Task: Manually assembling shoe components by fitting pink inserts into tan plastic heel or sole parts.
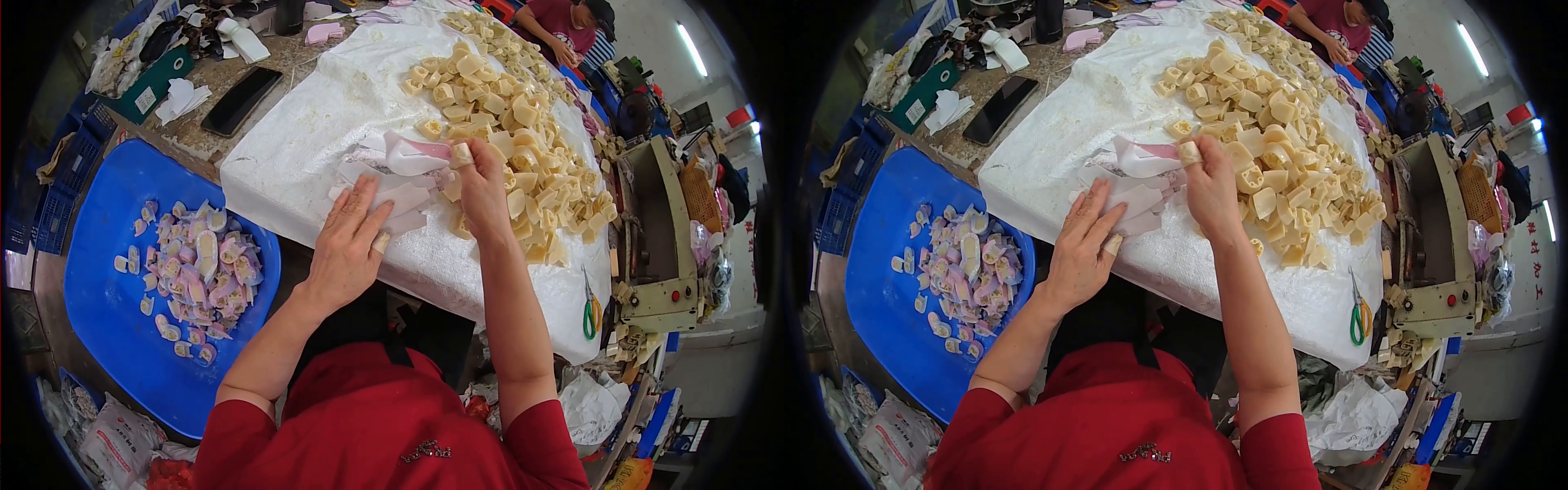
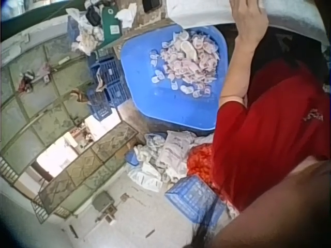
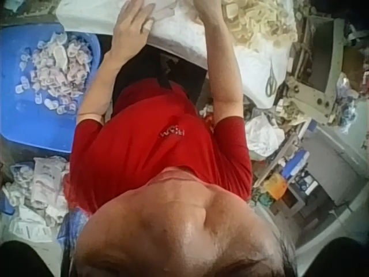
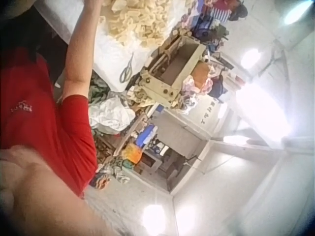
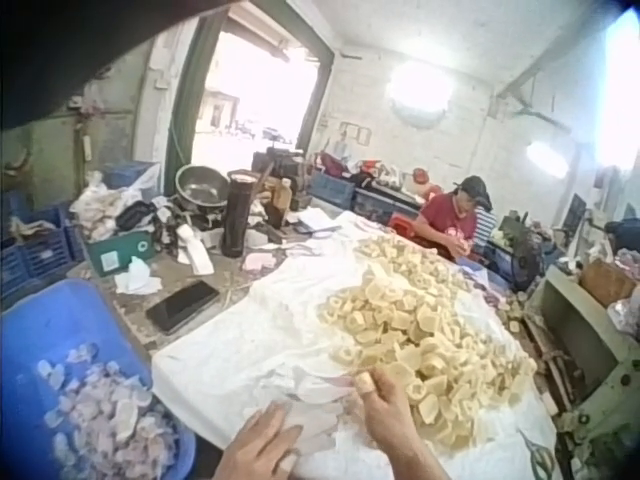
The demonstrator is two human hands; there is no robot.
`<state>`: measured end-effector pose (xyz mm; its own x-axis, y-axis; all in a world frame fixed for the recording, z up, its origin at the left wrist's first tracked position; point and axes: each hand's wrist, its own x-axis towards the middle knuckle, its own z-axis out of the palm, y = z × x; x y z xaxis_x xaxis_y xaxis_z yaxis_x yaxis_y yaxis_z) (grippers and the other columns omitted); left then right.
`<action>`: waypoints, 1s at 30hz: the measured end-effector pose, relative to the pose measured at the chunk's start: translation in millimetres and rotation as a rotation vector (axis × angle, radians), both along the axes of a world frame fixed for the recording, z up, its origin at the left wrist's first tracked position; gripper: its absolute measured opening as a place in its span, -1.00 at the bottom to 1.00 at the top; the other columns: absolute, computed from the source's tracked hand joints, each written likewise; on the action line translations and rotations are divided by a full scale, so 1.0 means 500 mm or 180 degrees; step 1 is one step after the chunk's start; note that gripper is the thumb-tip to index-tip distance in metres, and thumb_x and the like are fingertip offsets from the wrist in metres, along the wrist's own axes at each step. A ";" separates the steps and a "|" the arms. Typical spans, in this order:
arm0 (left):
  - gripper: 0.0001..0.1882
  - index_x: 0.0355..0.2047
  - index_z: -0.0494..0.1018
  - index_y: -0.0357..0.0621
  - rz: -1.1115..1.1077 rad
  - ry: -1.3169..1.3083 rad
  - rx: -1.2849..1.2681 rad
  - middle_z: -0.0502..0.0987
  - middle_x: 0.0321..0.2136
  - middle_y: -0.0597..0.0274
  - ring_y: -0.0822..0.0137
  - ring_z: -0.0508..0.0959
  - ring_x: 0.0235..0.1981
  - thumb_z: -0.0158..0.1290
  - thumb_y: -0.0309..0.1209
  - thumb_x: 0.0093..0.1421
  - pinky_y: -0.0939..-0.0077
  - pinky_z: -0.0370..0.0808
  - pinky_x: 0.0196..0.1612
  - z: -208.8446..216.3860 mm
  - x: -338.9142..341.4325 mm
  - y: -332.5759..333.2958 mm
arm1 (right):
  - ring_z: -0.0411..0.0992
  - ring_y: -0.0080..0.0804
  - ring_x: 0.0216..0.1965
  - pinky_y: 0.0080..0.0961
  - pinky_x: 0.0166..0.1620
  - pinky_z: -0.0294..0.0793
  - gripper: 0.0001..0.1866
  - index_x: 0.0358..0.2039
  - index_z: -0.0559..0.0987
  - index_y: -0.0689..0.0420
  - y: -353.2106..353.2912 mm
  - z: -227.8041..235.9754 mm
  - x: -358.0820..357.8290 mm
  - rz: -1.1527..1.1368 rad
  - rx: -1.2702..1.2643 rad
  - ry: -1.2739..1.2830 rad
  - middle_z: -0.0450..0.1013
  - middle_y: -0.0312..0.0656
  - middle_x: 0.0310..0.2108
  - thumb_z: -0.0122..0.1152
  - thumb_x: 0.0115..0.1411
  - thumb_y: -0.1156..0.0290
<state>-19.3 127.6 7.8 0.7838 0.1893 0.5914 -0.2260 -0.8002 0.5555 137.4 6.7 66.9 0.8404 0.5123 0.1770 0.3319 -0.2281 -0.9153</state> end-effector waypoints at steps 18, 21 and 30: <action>-0.47 0.07 0.19 -0.35 -0.0064 0.0155 0.0030 0.28 0.07 -0.28 -0.11 0.24 0.18 0.01 -0.54 0.06 0.12 0.09 0.24 0.033 0.051 -0.008 | 0.33 -0.55 -0.38 -0.59 -0.30 0.31 -0.81 -0.30 0.47 0.24 -0.123 -0.016 -0.037 -0.0743 0.0358 -0.0409 0.42 -0.27 -0.43 0.03 0.27 0.36; -0.47 0.09 0.18 -0.33 -0.0008 0.0218 0.0043 0.25 0.10 -0.27 -0.10 0.21 0.20 -0.01 -0.51 0.09 0.15 0.05 0.27 0.040 0.047 -0.017 | 0.33 -0.60 -0.34 -0.63 -0.22 0.31 -0.79 -0.29 0.47 0.22 -0.172 -0.017 -0.069 -0.0954 0.0410 -0.0500 0.42 -0.31 -0.40 0.02 0.29 0.33; -0.67 -0.07 0.39 -0.29 -0.0951 0.0285 -0.0552 0.47 -0.18 -0.04 -0.01 0.46 -0.14 0.00 -0.45 0.15 0.25 0.38 -0.03 0.069 -0.029 -0.113 | 0.32 -0.60 -0.31 -0.64 -0.14 0.30 -0.78 -0.26 0.46 0.19 -0.241 -0.058 -0.118 -0.1174 0.1107 0.0100 0.42 -0.30 -0.34 0.02 0.30 0.28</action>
